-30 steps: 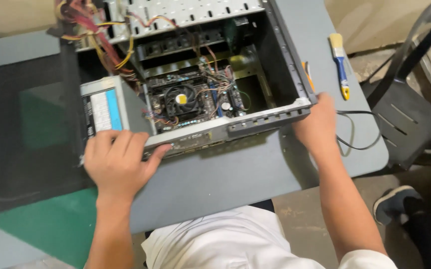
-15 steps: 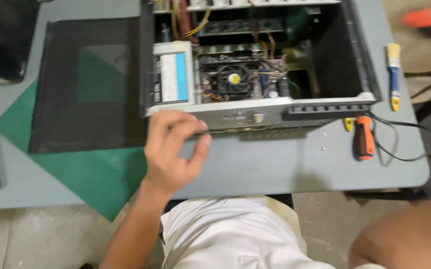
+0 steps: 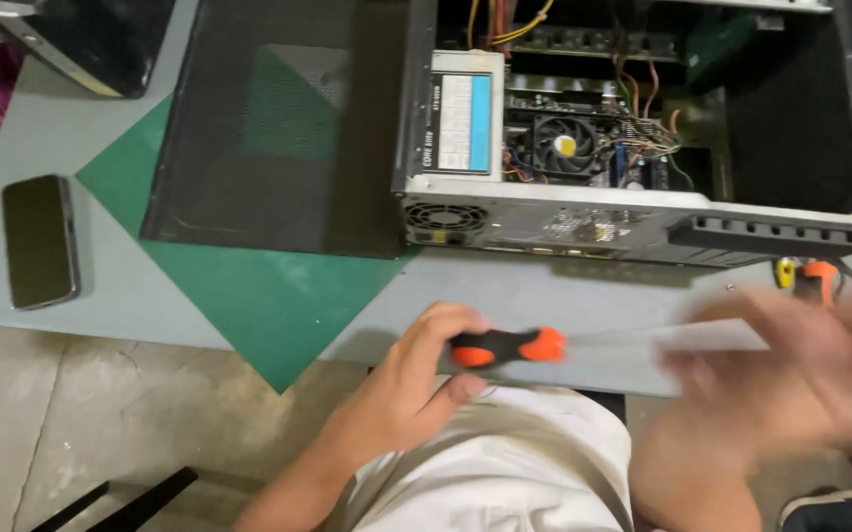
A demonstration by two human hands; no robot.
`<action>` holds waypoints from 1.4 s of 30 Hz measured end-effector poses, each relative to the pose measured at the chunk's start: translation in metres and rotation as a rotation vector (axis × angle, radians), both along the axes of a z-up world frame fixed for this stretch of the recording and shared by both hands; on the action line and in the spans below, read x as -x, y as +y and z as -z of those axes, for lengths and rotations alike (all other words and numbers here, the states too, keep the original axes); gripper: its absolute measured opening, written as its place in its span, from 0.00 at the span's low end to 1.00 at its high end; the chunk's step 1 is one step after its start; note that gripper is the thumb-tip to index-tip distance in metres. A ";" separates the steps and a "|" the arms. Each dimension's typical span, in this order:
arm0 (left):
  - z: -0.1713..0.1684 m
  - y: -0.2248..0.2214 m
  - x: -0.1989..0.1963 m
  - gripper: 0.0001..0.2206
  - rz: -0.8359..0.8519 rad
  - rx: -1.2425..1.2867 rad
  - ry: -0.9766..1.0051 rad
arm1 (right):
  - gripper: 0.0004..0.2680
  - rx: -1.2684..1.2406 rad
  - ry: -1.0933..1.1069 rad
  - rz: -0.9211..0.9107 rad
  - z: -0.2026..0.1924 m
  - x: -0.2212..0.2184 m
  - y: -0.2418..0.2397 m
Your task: The person is removing internal components from a desktop computer, specifically disconnecting power cables and unscrewing the power supply unit.
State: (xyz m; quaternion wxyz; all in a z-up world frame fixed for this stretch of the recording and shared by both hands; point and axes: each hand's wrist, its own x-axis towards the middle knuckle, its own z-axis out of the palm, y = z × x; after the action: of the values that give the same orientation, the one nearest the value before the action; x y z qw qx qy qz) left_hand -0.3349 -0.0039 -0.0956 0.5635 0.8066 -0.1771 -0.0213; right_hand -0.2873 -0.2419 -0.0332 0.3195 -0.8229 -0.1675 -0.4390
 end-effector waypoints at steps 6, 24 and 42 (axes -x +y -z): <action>0.027 0.040 0.046 0.17 -0.154 0.026 0.400 | 0.13 -0.621 0.733 -0.567 0.050 -0.055 0.047; 0.015 0.030 0.050 0.29 0.377 0.742 0.770 | 0.09 -1.062 1.167 -1.037 0.097 -0.061 0.078; 0.000 0.020 0.048 0.23 0.193 0.606 0.775 | 0.07 -1.093 1.154 -1.054 0.093 -0.066 0.082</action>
State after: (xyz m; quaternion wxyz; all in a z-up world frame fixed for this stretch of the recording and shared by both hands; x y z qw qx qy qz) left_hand -0.3829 0.0159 -0.0959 0.7922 0.5195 -0.0267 -0.3192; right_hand -0.2217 -0.1594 -0.1266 0.8502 -0.4678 -0.1050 0.2176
